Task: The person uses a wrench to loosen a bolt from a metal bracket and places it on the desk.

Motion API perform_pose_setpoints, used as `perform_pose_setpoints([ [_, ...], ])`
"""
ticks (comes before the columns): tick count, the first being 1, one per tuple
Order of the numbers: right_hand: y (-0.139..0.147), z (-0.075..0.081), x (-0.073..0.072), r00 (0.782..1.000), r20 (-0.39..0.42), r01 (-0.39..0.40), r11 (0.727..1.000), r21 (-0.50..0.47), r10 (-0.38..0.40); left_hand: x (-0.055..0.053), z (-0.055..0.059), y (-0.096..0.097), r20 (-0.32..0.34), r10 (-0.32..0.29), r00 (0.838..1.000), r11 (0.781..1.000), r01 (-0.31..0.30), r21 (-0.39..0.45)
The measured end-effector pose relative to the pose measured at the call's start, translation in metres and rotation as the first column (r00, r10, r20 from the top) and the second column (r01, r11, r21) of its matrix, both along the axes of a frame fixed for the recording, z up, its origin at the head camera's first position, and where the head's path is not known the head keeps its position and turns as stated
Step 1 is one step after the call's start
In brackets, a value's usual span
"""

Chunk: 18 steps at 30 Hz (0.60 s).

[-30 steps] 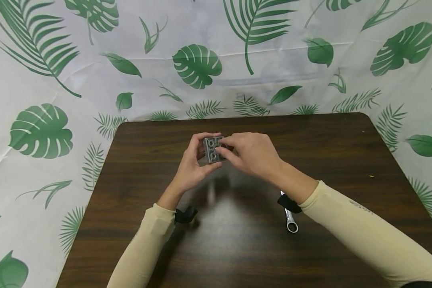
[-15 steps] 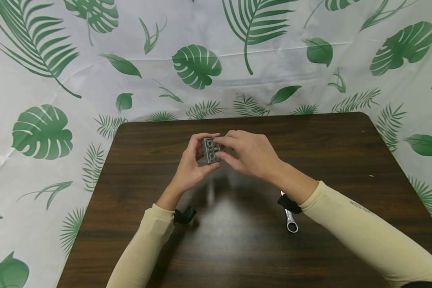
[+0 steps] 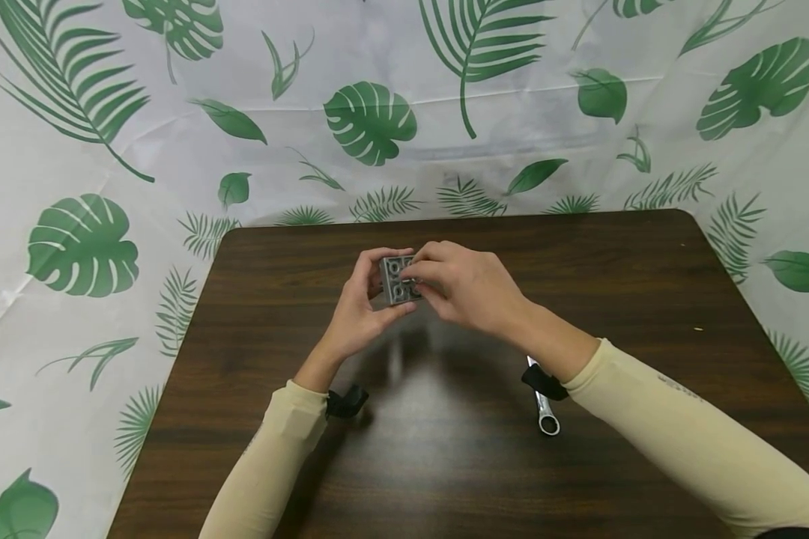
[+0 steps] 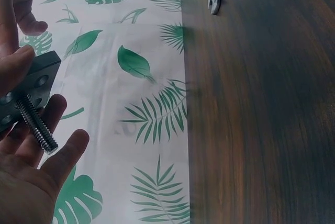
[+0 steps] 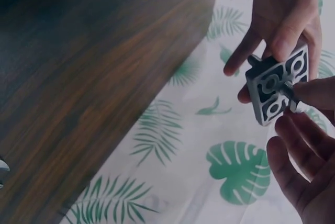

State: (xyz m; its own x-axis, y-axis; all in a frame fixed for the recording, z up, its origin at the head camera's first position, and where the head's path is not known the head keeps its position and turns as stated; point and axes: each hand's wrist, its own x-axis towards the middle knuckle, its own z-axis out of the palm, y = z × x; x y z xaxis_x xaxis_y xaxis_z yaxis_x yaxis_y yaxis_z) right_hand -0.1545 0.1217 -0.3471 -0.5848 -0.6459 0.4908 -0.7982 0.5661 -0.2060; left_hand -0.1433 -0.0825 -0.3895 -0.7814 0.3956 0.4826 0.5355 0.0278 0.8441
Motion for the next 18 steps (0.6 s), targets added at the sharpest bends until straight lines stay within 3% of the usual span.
perform_pose_setpoints([
  [9,-0.002,0.0009,0.0025,0.983,0.101,0.148,0.988,0.034,-0.151,-0.0008,-0.0007,0.0014,-0.001,-0.012,1.0,1.0,0.012,0.005],
  [18,0.0001,-0.0009,0.0007,1.0,0.016,0.005,1.0,0.011,-0.005,-0.0009,-0.0015,0.0005,0.001,0.001,1.0,1.0,-0.001,-0.004],
])
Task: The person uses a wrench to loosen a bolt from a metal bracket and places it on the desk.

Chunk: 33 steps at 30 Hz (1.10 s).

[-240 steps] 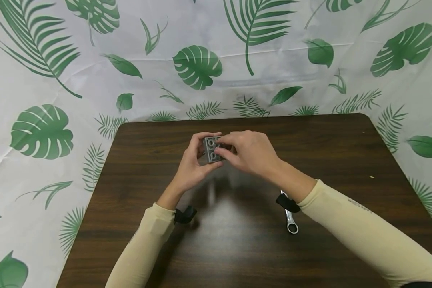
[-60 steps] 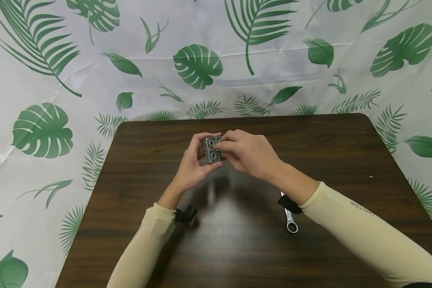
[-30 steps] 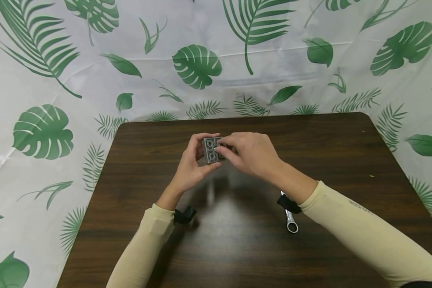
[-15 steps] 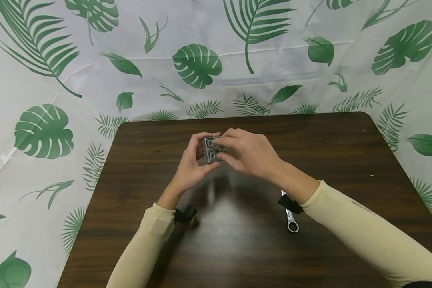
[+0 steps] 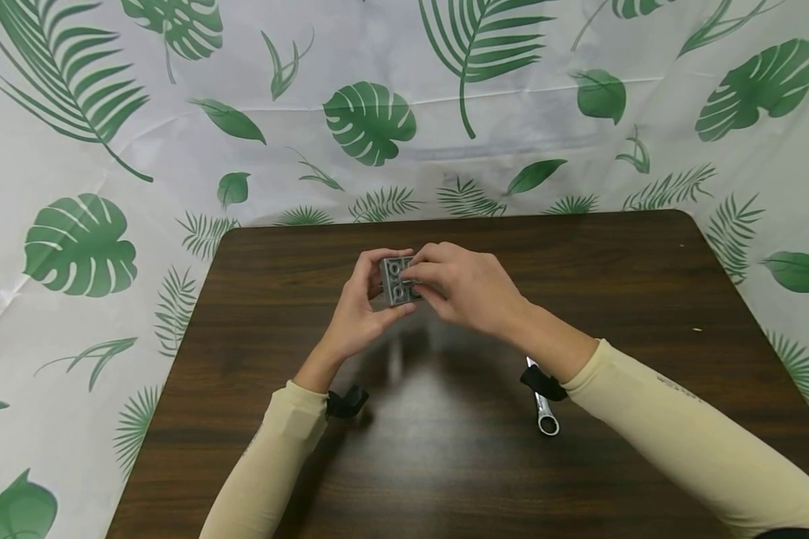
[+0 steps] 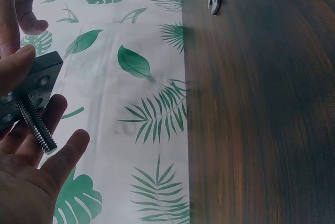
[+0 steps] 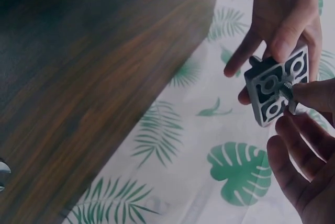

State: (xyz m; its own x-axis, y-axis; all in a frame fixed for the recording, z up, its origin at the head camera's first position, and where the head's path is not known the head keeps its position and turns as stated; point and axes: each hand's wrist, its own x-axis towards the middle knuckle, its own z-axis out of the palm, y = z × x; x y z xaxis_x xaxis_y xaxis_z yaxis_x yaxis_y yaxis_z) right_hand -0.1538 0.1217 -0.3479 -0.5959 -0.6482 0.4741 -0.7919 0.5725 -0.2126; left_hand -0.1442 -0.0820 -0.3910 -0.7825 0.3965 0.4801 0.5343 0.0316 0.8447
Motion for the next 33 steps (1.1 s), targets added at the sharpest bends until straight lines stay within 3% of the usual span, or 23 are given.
perform_pose_setpoints([
  [2,-0.0001,-0.0003,0.0002,1.0,-0.004,0.001,1.0,-0.006,-0.001,-0.0001,-0.0002,-0.0004,-0.002,0.0,1.0,1.0,0.0,0.002],
  [5,-0.0002,0.0001,0.0009,0.997,0.023,0.069,0.997,-0.019,-0.068,0.0,0.0004,0.0001,-0.006,-0.005,1.0,1.0,0.005,0.007],
  [8,-0.0006,0.0012,0.0016,0.983,0.085,0.166,0.986,-0.011,-0.164,-0.0002,0.0012,0.0013,-0.004,-0.014,1.0,1.0,0.014,0.014],
  [11,-0.001,0.0023,0.001,0.969,0.136,0.207,0.978,0.016,-0.207,-0.0003,0.0017,0.0023,0.002,-0.019,1.0,1.0,0.019,0.016],
  [14,-0.0004,0.0032,0.0011,0.971,0.151,0.18,0.983,0.039,-0.184,-0.0009,0.0008,0.0025,0.01,-0.019,1.0,1.0,0.019,0.016],
  [21,0.0009,0.0029,0.0028,0.992,0.104,0.068,0.998,-0.004,-0.067,0.0002,0.0,0.002,0.016,-0.011,1.0,1.0,0.011,0.008],
  [30,-0.0025,0.002,0.0033,0.969,0.163,0.191,0.982,-0.003,-0.188,0.0007,0.0012,0.002,0.002,-0.013,1.0,1.0,0.013,0.015],
  [33,-0.0026,0.0023,0.0034,0.971,0.159,0.179,0.984,0.004,-0.178,0.0006,0.0011,0.0017,0.009,-0.015,1.0,1.0,0.015,0.012],
])
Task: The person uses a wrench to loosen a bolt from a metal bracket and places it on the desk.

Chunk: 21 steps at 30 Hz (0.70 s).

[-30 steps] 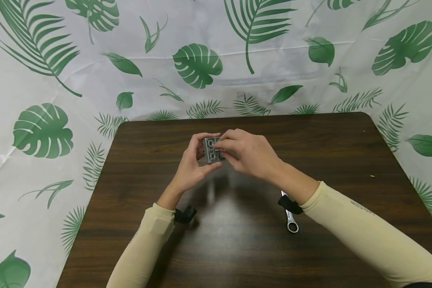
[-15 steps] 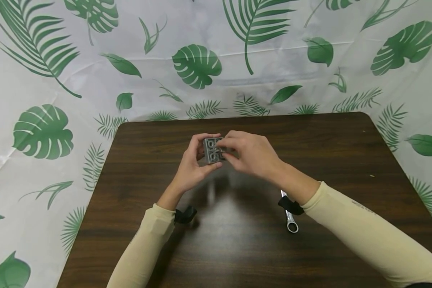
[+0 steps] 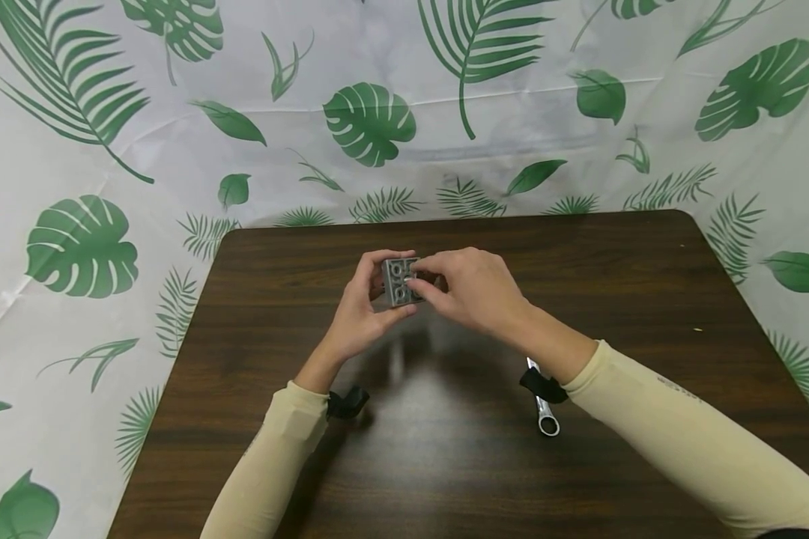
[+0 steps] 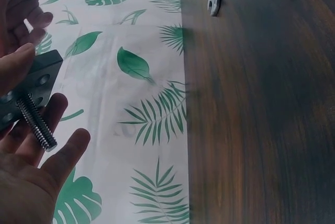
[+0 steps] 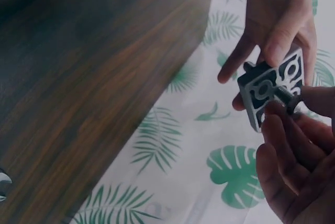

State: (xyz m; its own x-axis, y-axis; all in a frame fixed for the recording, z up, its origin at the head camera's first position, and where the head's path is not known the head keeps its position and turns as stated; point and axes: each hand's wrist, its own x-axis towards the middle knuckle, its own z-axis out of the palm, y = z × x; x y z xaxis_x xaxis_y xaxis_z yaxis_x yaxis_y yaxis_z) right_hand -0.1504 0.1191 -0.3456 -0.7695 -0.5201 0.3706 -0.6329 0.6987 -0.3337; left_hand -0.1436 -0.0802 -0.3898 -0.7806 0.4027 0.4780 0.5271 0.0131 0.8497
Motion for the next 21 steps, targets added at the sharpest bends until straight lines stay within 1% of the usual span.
perform_pose_setpoints([
  [5,0.0013,-0.0005,-0.0001,0.992,-0.073,-0.104,0.995,-0.006,0.103,0.0002,0.0006,-0.0007,0.005,0.013,1.0,1.0,-0.013,-0.011],
  [7,0.0014,-0.0009,-0.0002,0.989,-0.089,-0.122,0.992,-0.014,0.12,0.0,0.0008,-0.0008,0.002,0.014,1.0,1.0,-0.014,-0.013],
  [9,0.0014,-0.0013,0.0002,0.991,-0.088,-0.108,0.994,-0.028,0.105,-0.0005,0.0006,-0.0007,-0.005,0.012,1.0,1.0,-0.012,-0.009],
  [11,0.0008,-0.0011,0.0005,0.995,-0.077,-0.07,0.997,-0.038,0.067,-0.0007,0.0008,-0.0007,-0.015,0.009,1.0,1.0,-0.009,-0.006],
  [15,-0.0005,0.0003,0.0011,1.0,-0.008,0.03,0.999,-0.027,-0.03,-0.0006,0.0013,-0.0004,-0.016,0.006,1.0,1.0,-0.006,-0.009],
  [17,-0.001,0.001,0.0012,0.998,0.024,0.055,0.998,-0.008,-0.055,-0.0007,0.0011,-0.0002,-0.011,0.002,1.0,1.0,-0.002,-0.009],
  [19,-0.0011,0.0014,0.0015,0.998,0.025,0.049,0.999,0.011,-0.05,-0.0007,0.0005,-0.0002,-0.007,0.003,1.0,1.0,-0.003,-0.011],
  [21,-0.001,0.0015,0.0017,1.0,-0.007,0.009,1.0,0.014,-0.009,-0.0005,-0.0001,-0.0004,0.0,0.006,1.0,1.0,-0.006,-0.008],
])
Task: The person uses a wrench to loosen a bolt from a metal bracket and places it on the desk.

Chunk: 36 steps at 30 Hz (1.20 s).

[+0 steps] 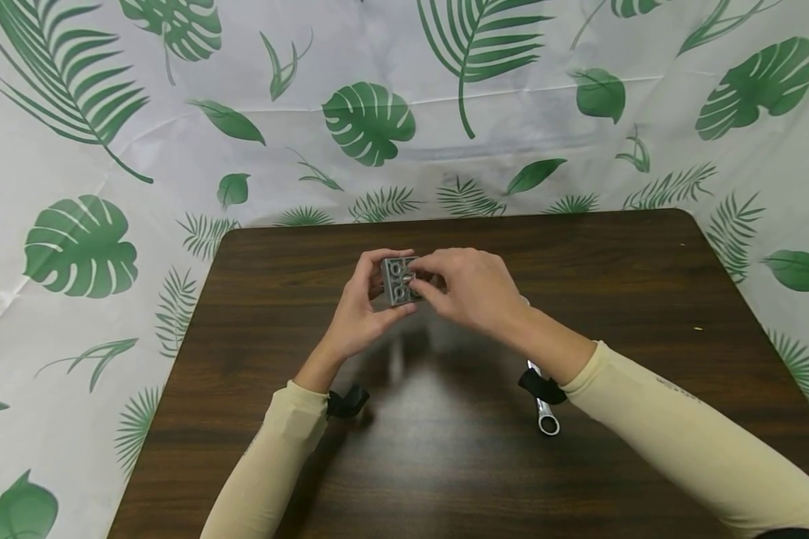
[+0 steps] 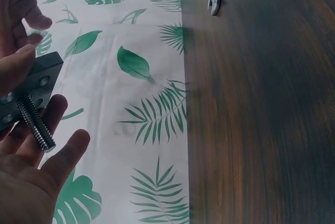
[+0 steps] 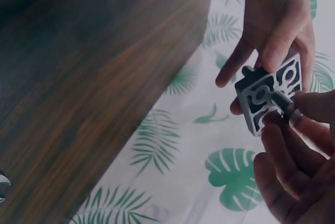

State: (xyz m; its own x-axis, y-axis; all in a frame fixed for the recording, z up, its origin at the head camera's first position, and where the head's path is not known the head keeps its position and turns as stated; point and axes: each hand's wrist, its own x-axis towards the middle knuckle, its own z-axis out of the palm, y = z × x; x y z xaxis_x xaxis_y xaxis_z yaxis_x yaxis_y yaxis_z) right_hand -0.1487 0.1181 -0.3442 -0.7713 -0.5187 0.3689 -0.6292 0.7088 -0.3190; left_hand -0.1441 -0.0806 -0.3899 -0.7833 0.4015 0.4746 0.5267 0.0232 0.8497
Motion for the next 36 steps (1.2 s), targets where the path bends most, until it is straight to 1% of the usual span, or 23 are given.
perform_pose_setpoints([
  [4,0.0,-0.002,0.0,0.992,-0.091,-0.093,0.996,-0.015,0.091,0.0,-0.001,-0.001,0.01,0.007,1.0,1.0,-0.007,0.005],
  [5,0.001,-0.002,0.0,0.989,-0.1,-0.108,0.994,-0.024,0.105,0.0,-0.001,-0.001,0.008,0.008,1.0,1.0,-0.008,0.005],
  [7,0.001,-0.003,0.0,0.989,-0.105,-0.11,0.993,-0.035,0.106,-0.001,-0.001,-0.001,0.001,0.007,1.0,1.0,-0.007,0.004],
  [10,0.001,-0.003,0.0,0.995,-0.081,-0.059,0.997,-0.047,0.055,-0.001,0.0,-0.001,-0.009,0.007,1.0,1.0,-0.007,0.002],
  [14,0.0,-0.001,0.0,0.999,-0.007,0.036,0.999,-0.029,-0.037,-0.001,0.0,0.0,-0.003,0.005,1.0,1.0,-0.005,0.001],
  [16,0.0,-0.001,0.0,0.998,0.023,0.055,0.998,-0.009,-0.055,-0.001,-0.001,0.0,0.003,-0.001,1.0,1.0,0.001,0.002],
  [17,0.0,-0.001,0.0,0.998,0.023,0.053,0.999,0.004,-0.053,-0.001,-0.001,0.0,0.004,-0.003,1.0,1.0,0.003,0.001],
  [19,0.0,-0.001,-0.001,1.0,0.007,0.026,0.999,0.018,-0.026,-0.001,-0.001,0.0,0.004,-0.002,1.0,1.0,0.002,0.001],
  [22,0.001,-0.002,-0.001,0.998,-0.052,-0.045,0.999,0.02,0.046,-0.001,-0.003,0.0,0.013,0.005,1.0,1.0,-0.005,0.002],
  [24,0.002,-0.002,-0.001,0.993,-0.083,-0.089,0.996,0.009,0.089,-0.005,-0.01,-0.002,0.014,0.01,1.0,1.0,-0.01,0.006],
  [26,0.002,-0.002,-0.001,0.99,-0.095,-0.104,0.995,0.0,0.104,-0.006,-0.01,-0.002,0.014,0.009,1.0,1.0,-0.01,0.009],
  [27,0.002,-0.002,-0.001,0.991,-0.095,-0.098,0.995,-0.006,0.097,-0.006,-0.01,-0.002,0.01,0.011,1.0,1.0,-0.011,0.008],
  [29,0.001,-0.002,0.0,0.995,-0.079,-0.061,0.998,-0.015,0.06,-0.006,-0.009,-0.002,-0.002,0.012,1.0,1.0,-0.012,0.009],
  [31,0.0,-0.001,0.0,0.999,-0.045,-0.008,1.0,-0.019,0.007,-0.002,-0.001,-0.001,-0.002,0.015,1.0,1.0,-0.015,0.005],
  [34,-0.001,0.0,0.0,0.998,0.008,0.061,0.998,-0.009,-0.061,-0.001,-0.001,-0.002,0.002,0.018,1.0,1.0,-0.018,0.0],
  [36,0.0,0.0,0.0,0.997,0.027,0.072,0.997,0.004,-0.072,-0.001,0.0,-0.002,0.007,0.013,1.0,1.0,-0.013,-0.003],
])
